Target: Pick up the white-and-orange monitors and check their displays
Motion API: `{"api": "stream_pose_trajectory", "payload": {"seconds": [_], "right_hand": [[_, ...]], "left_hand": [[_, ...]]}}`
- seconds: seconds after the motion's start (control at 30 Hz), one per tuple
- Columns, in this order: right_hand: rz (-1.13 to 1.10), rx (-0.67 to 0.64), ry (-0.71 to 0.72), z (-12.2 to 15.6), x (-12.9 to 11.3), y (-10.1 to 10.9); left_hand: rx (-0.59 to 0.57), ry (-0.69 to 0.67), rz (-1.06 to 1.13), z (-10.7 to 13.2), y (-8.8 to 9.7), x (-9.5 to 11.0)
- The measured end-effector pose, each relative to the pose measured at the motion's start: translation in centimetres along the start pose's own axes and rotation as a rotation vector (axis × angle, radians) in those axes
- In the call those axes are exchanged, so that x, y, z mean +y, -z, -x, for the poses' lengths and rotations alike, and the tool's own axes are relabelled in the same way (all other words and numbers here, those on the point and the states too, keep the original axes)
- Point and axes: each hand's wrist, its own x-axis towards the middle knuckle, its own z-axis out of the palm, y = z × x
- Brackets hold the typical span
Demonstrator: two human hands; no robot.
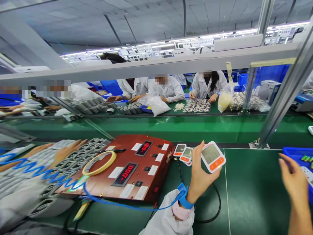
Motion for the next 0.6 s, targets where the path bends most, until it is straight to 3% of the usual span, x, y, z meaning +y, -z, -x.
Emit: {"api": "stream_pose_trajectory", "payload": {"seconds": [0.1, 0.13, 0.2, 0.27, 0.5, 0.6], "right_hand": [[-0.598, -0.582, 0.09, 8.0, -9.0, -3.7], [-0.689, -0.672, 0.065, 10.1, -11.3, -4.7], [-0.778, -0.711, 0.043, 12.9, -14.2, -6.0], [-0.844, -0.695, 0.0, 13.9, -15.3, -6.4], [-0.903, -0.694, -0.146, 12.8, -14.2, -4.9], [-0.932, -0.662, -0.137, 12.6, -13.9, -4.7]], "left_hand": [[0.007, 0.005, 0.001, 0.5, -0.2, 0.7], [0.005, 0.012, 0.003, 0.7, -0.4, 0.9], [-0.01, 0.044, 0.022, 1.1, -0.5, 1.3], [-0.06, 0.091, 0.075, 1.5, -0.2, 1.4], [-0.285, 0.227, 0.244, 4.3, 4.3, -0.4], [-0.528, 0.367, 0.267, 7.5, 6.0, -1.9]]}}
